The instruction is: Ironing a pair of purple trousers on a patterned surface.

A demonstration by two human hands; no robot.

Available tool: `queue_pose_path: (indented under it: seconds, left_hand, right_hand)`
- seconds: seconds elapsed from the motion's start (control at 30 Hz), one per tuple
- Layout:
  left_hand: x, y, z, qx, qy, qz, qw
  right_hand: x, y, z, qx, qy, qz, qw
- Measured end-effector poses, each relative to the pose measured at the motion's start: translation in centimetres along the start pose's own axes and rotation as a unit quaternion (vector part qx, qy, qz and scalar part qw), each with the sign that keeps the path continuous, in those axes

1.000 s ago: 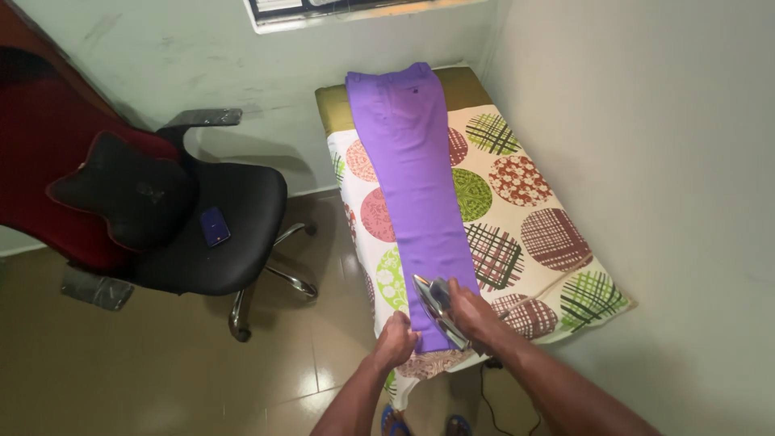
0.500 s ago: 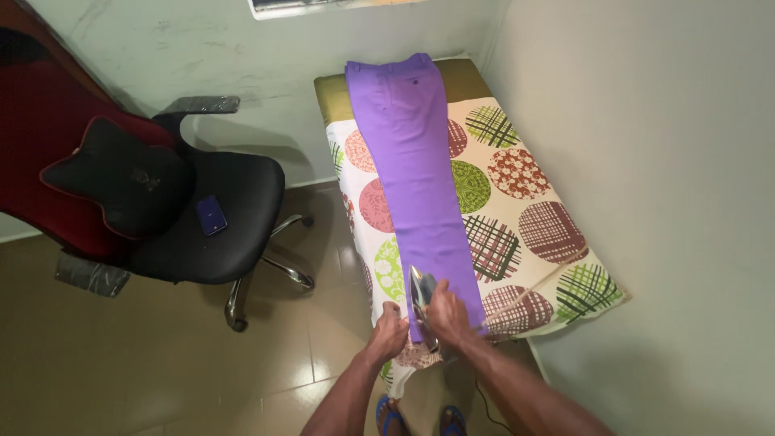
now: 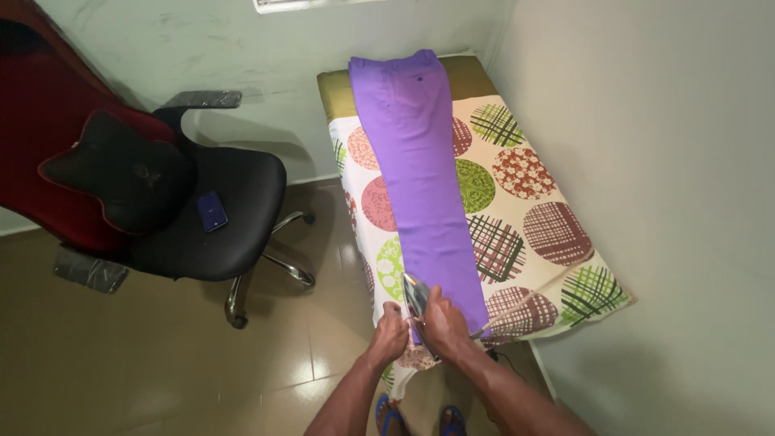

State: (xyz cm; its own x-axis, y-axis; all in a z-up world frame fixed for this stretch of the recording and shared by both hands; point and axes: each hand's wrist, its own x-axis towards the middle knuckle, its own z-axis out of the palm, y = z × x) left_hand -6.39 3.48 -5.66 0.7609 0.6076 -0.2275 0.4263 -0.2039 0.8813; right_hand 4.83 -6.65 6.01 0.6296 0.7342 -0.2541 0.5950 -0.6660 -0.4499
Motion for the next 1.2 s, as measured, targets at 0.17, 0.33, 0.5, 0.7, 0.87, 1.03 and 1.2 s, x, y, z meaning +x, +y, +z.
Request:
queue_pose_path:
  seconds: [0.17, 0.33, 0.5, 0.7, 0.87, 1.03, 1.2]
  left_hand:
    - [0.7, -1.6, 0.8, 0.005, 0.02, 0.003, 1.0]
    - [0.0, 0.7, -0.6, -0.032, 0.0, -0.043, 0.999]
    - [0.8, -2.1, 0.6, -0.008, 0.03, 0.038, 0.999]
    - [0.3, 0.9, -0.6, -0.045, -0.009, -0.072, 0.996]
    - [0.7, 1.0, -0.1, 0.003, 0.0, -0.068, 0.998]
    - [-0.2, 1.3, 0.6, 0.034, 0.038, 0.025, 0.998]
    - [-2.1, 4.1, 0.6, 0.089, 0.033, -0.009, 0.995]
  right_hand:
    - [-1.7, -1.3, -1.8, -0.01, -0.032, 0.024, 0.999]
    - [-2.0, 1.4, 0.9, -0.005, 0.006, 0.012, 1.0]
    - [-3.5, 2.6, 1.5, -0.043, 0.005, -0.012, 0.999]
    - [-5.2, 6.7, 2.7, 0.094, -0.066, 0.049, 0.992]
    - [-7.0, 2.5, -5.3, 0.187, -0.11, 0.092, 0.972]
    - [-5.5, 1.2, -9.7, 0.248, -0.099, 0.179, 0.947]
    - [-1.4, 8.6, -6.6, 0.057, -0.095, -0.049, 0.993]
